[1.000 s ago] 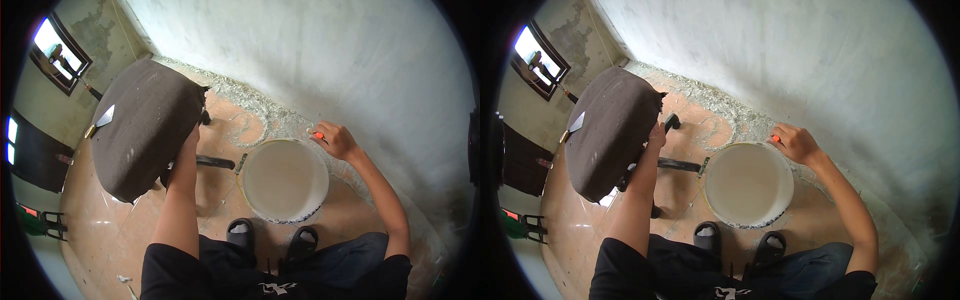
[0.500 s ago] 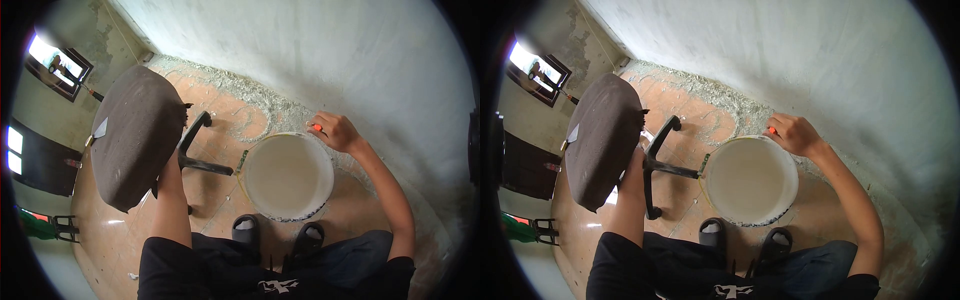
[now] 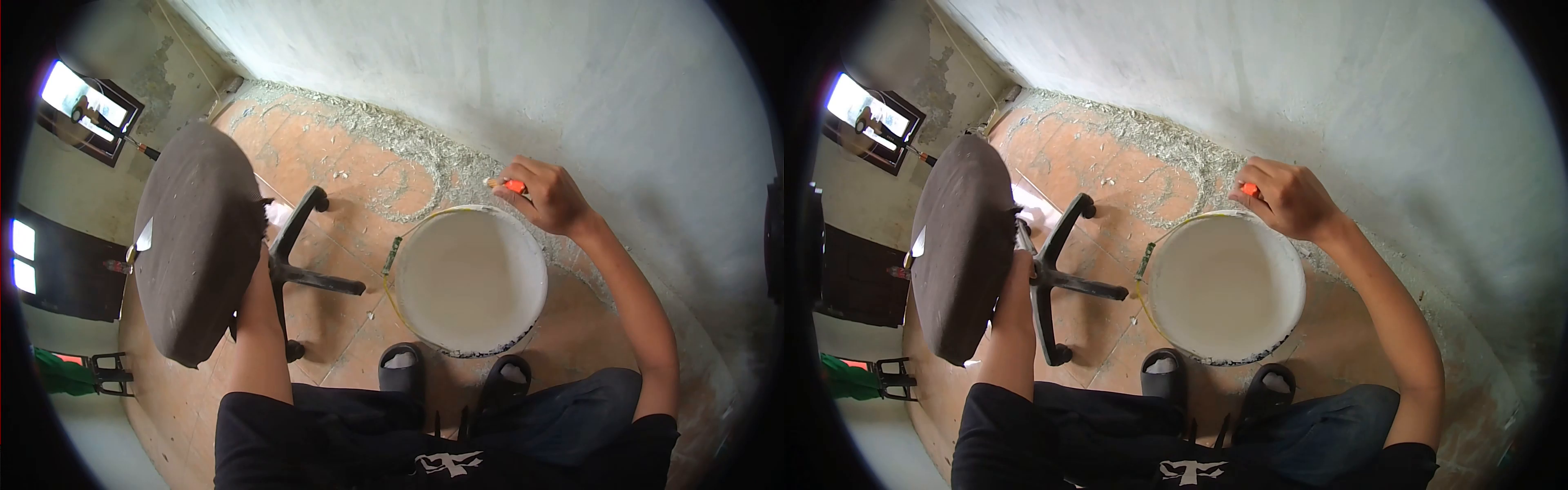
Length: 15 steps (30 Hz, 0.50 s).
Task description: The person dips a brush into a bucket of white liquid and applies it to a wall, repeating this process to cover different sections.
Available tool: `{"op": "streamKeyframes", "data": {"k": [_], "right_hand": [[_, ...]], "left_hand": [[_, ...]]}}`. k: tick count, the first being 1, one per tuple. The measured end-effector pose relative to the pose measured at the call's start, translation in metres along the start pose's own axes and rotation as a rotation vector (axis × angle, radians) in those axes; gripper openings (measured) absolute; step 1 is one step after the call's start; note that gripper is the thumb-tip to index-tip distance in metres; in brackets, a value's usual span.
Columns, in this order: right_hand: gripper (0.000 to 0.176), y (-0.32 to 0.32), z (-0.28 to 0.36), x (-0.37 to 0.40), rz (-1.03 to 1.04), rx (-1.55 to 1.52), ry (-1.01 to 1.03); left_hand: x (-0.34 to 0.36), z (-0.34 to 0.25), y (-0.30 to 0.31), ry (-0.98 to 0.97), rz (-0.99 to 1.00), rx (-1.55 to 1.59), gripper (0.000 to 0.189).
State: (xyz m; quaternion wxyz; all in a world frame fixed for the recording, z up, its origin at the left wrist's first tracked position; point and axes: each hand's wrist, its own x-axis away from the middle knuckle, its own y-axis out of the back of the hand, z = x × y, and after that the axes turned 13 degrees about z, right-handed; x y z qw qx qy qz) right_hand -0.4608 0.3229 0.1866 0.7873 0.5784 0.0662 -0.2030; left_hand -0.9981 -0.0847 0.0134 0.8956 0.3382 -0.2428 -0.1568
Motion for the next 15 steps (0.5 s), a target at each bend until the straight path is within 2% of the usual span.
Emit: {"op": "streamKeyframes", "data": {"k": [5, 15], "right_hand": [[0.015, 0.009, 0.004, -0.008, -0.094, -0.237, -0.041], [0.019, -0.008, 0.005, -0.004, -0.092, -0.399, -0.064]], "left_hand": [[0.007, 0.015, -0.015, 0.013, 0.070, -0.019, 0.049], [0.013, 0.030, -0.048, 0.044, 0.211, -0.015, 0.049]]}}
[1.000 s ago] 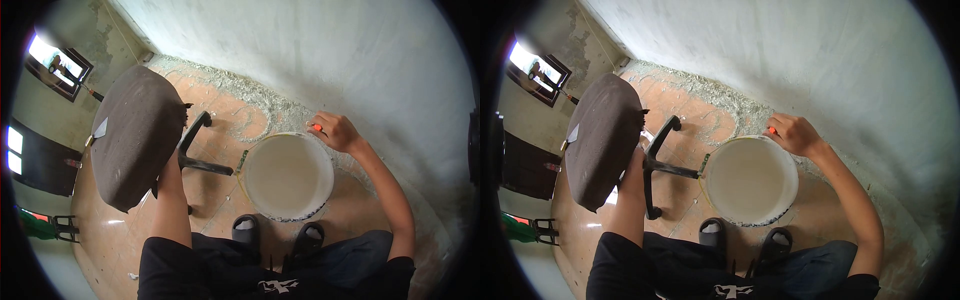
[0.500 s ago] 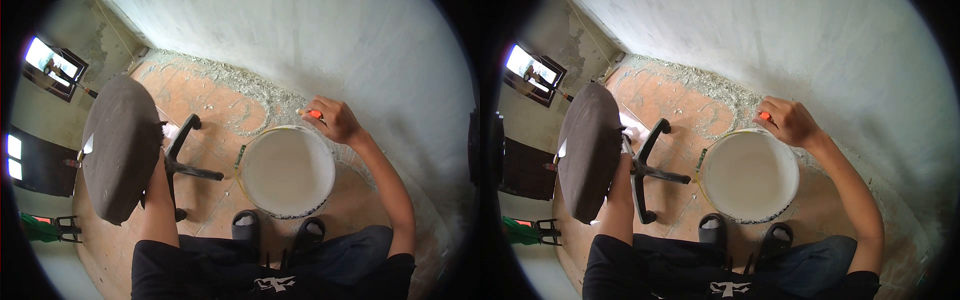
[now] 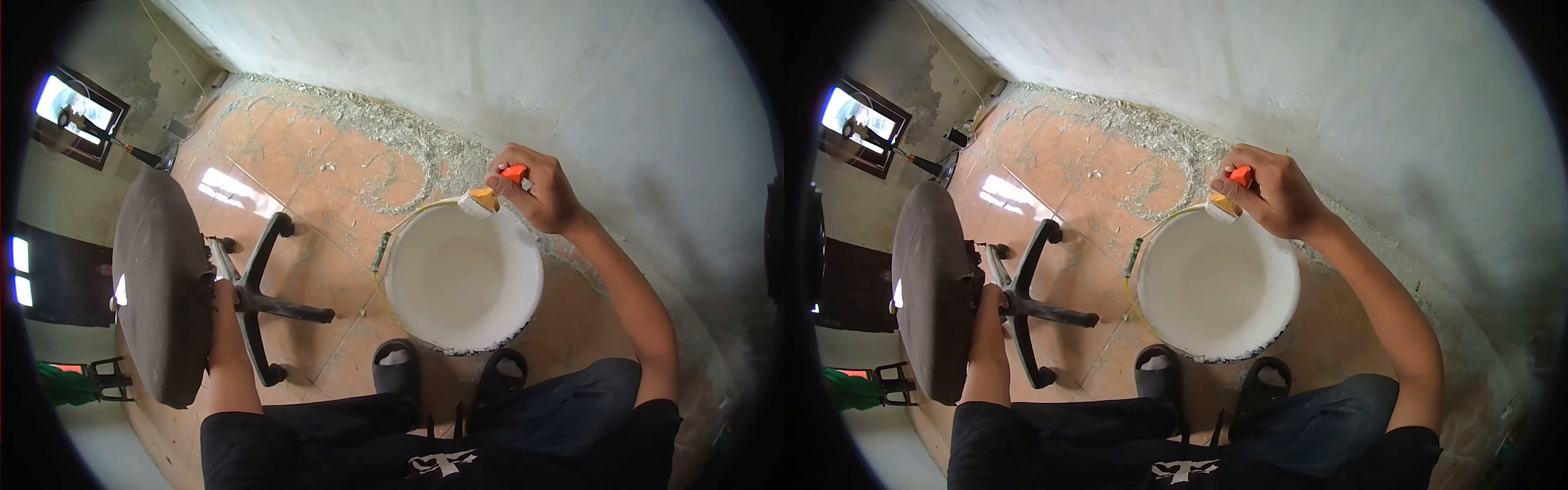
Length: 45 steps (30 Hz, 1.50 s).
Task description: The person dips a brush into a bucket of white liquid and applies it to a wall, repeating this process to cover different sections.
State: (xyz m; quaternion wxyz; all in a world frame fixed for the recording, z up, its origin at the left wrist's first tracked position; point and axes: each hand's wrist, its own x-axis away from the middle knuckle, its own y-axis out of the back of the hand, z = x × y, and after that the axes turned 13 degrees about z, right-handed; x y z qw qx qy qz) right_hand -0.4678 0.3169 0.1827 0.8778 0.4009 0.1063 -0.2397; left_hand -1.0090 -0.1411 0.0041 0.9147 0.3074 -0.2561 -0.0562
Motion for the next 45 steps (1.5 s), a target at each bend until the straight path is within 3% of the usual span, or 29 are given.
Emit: {"op": "streamKeyframes", "data": {"k": [10, 17, 24, 32, 36, 38, 40, 41, 42, 43, 45], "right_hand": [[0.026, -0.016, -0.026, 0.005, 0.045, -0.223, -0.177], [0.032, -0.015, -0.036, 0.020, 0.131, -0.452, -0.419], [0.039, -0.011, -0.040, 0.033, 0.094, -0.518, -0.411], [0.041, -0.027, -0.054, 0.025, 0.102, -0.592, -0.401], [0.039, -0.023, -0.062, 0.025, 0.009, -0.748, -0.377], [0.039, -0.017, -0.065, 0.031, -0.082, -0.786, -0.472], [0.045, -0.010, -0.067, 0.037, -0.138, -0.779, -0.494], [0.045, -0.004, -0.069, 0.041, -0.203, -0.791, -0.528], [0.045, 0.003, -0.071, 0.044, -0.274, -0.800, -0.562], [0.045, 0.011, -0.076, 0.046, -0.341, -0.840, -0.587], [0.044, 0.028, -0.080, 0.045, -0.408, -0.882, -0.588]], "left_hand": [[0.004, 0.028, -0.026, 0.062, 0.131, -0.002, 0.048], [-0.015, 0.013, 0.012, 0.046, 0.146, -0.018, 0.048], [-0.041, -0.015, 0.047, 0.019, 0.164, -0.046, 0.048], [-0.029, 0.015, 0.021, 0.086, 0.280, -0.050, 0.048], [-0.016, 0.031, 0.004, 0.123, 0.341, -0.036, 0.048], [-0.015, 0.035, 0.003, 0.137, 0.363, -0.030, 0.048], [0.032, -0.031, 0.083, 0.099, 0.082, 0.265, 0.049], [-0.004, -0.048, 0.097, -0.152, 0.230, 0.209, 0.053], [0.034, -0.078, 0.161, -0.319, 0.430, 0.336, 0.058], [0.050, -0.109, 0.198, -0.327, 0.521, 0.536, 0.060], [0.098, -0.162, 0.266, -0.631, 0.586, 0.693, 0.067]]}}
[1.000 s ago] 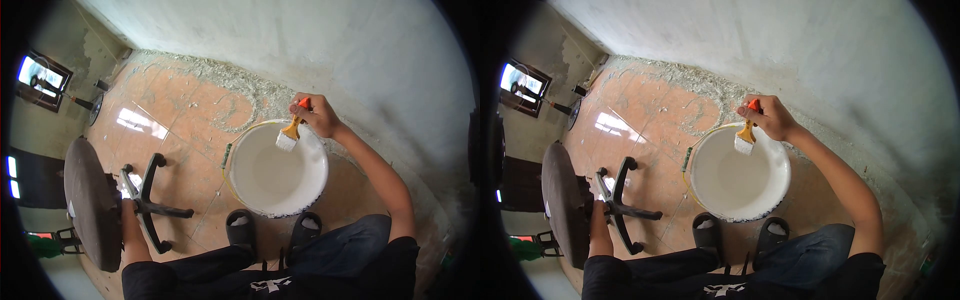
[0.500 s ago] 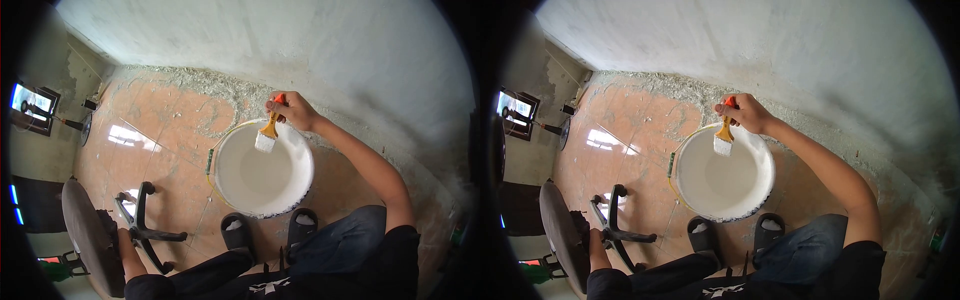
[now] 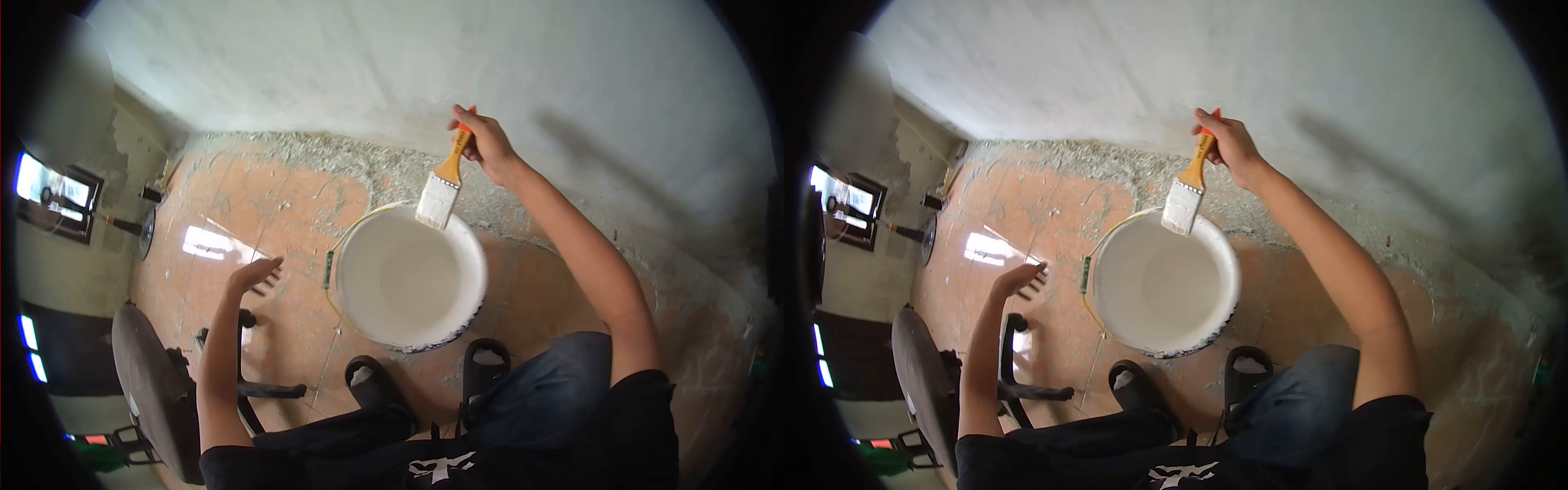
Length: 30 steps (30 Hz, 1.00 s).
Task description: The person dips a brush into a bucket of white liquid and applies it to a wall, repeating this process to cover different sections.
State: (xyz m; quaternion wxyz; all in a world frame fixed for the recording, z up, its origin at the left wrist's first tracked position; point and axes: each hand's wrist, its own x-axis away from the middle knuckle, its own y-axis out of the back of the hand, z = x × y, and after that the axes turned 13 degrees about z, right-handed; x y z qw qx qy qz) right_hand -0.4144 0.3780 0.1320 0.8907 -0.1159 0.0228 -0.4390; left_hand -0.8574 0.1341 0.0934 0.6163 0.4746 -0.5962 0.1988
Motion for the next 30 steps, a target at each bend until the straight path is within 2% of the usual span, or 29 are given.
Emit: {"op": "streamKeyframes", "data": {"k": [1, 3, 4, 6, 7, 9, 11, 12, 14, 19, 21, 23, 27, 29, 30], "right_hand": [[0.043, 0.003, 0.006, -0.002, -0.026, -0.054, 0.000], [0.041, 0.000, 0.012, -0.009, -0.081, -0.128, 0.020], [0.041, -0.002, 0.010, -0.012, -0.080, -0.124, 0.032], [0.042, -0.008, 0.014, -0.018, -0.031, -0.125, 0.045], [0.043, -0.014, 0.015, -0.016, 0.019, -0.131, 0.043], [0.044, -0.023, 0.017, -0.015, 0.109, -0.087, 0.012], [0.045, -0.028, 0.012, -0.021, 0.205, 0.006, 0.017], [0.045, -0.032, 0.012, -0.019, 0.217, -0.001, 0.014], [0.045, -0.030, 0.019, -0.017, 0.310, 0.265, -0.033], [0.047, -0.028, 0.004, -0.012, 0.390, 0.355, -0.113], [0.047, -0.046, -0.003, -0.013, 0.421, 0.373, -0.149], [0.047, -0.065, -0.020, -0.010, 0.535, 0.389, -0.243], [0.042, -0.112, -0.047, -0.001, 0.604, 0.544, -0.281], [0.040, -0.127, -0.054, 0.003, 0.663, 0.661, -0.166], [0.035, -0.134, -0.051, 0.006, 0.595, 0.642, -0.139]], "left_hand": [[0.003, -0.040, -0.006, -0.150, 0.075, 0.041, 0.070], [0.016, -0.114, -0.019, -0.215, 0.351, 0.083, 0.075], [0.016, -0.140, -0.029, -0.216, 0.351, 0.061, 0.075], [0.015, -0.178, -0.041, -0.167, 0.506, -0.045, 0.077], [0.018, -0.186, -0.047, -0.163, 0.501, -0.053, 0.077], [0.021, -0.190, -0.052, -0.119, 0.397, -0.207, 0.081], [0.009, -0.174, -0.052, -0.112, 0.395, -0.189, 0.079], [0.004, -0.166, -0.052, -0.159, 0.373, -0.170, 0.076], [-0.008, -0.160, -0.049, -0.226, 0.336, -0.204, 0.072], [-0.006, -0.164, -0.048, -0.304, 0.283, -0.278, 0.079], [-0.012, -0.161, -0.031, -0.437, 0.279, -0.340, 0.079], [-0.022, -0.156, -0.007, -0.455, 0.256, -0.360, 0.078], [-0.058, -0.141, 0.038, -0.534, 0.239, -0.367, 0.074], [-0.064, -0.138, 0.058, -0.576, 0.160, -0.391, 0.072], [-0.069, -0.140, 0.067, -0.628, 0.117, -0.423, 0.070]]}}
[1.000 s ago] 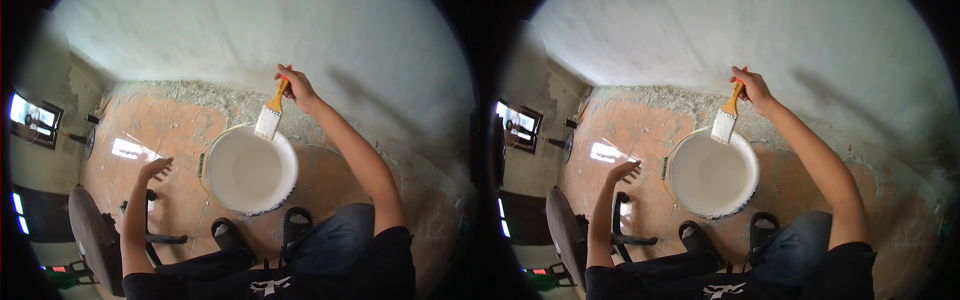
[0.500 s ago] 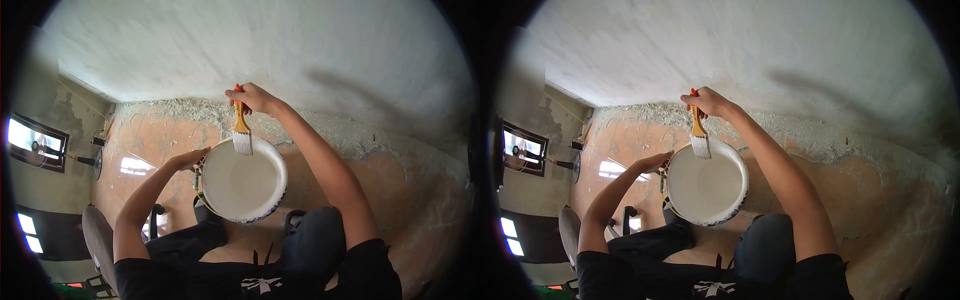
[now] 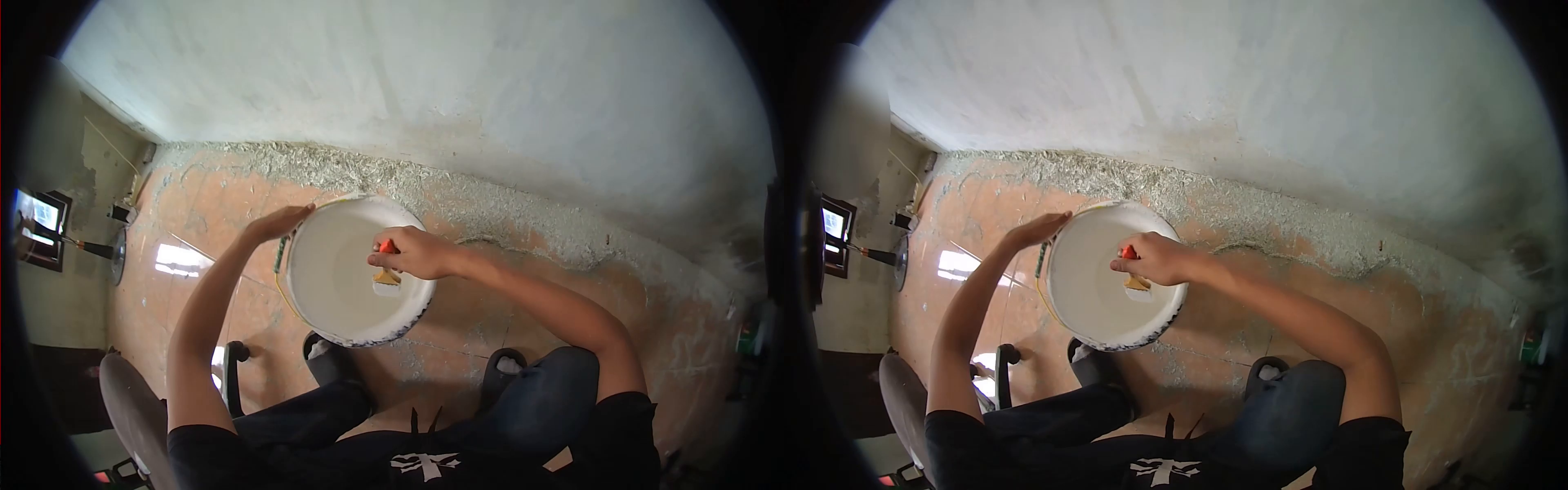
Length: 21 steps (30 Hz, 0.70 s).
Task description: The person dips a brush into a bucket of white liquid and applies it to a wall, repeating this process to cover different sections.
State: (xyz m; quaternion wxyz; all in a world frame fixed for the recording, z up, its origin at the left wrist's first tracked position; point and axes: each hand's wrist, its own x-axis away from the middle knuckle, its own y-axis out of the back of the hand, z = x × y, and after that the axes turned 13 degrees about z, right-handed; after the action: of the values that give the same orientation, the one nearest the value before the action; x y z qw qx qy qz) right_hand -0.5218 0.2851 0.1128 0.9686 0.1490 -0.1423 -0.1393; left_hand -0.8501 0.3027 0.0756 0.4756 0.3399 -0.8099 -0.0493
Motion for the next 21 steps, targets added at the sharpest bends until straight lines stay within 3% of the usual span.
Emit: {"op": "streamKeyframes", "data": {"k": [2, 7, 9, 11, 13, 17, 21], "right_hand": [[0.032, -0.005, 0.006, 0.002, -0.029, -0.079, -0.036], [0.021, -0.002, 0.005, -0.003, -0.175, -0.323, -0.121], [0.020, 0.004, 0.008, -0.004, -0.211, -0.256, -0.170], [0.022, 0.005, 0.021, -0.003, -0.206, -0.168, -0.243], [0.023, 0.005, 0.029, -0.009, -0.223, 0.269, -0.184], [0.021, -0.011, 0.024, -0.005, -0.238, 0.090, -0.242], [0.021, -0.023, 0.011, -0.005, -0.132, 0.179, -0.302]], "left_hand": [[-0.002, 0.010, 0.010, -0.093, -0.103, 0.015, 0.060], [-0.029, 0.015, 0.032, -0.163, -0.014, -0.133, 0.037], [-0.042, 0.014, 0.023, -0.380, 0.028, 0.188, 0.034], [-0.052, 0.008, 0.019, -0.422, 0.083, 0.230, 0.033], [-0.054, 0.002, 0.022, -0.455, 0.145, 0.296, 0.032], [-0.069, -0.031, 0.018, -0.488, 0.305, 0.312, 0.033], [-0.088, -0.046, -0.001, -0.503, 0.354, 0.315, 0.034]]}}
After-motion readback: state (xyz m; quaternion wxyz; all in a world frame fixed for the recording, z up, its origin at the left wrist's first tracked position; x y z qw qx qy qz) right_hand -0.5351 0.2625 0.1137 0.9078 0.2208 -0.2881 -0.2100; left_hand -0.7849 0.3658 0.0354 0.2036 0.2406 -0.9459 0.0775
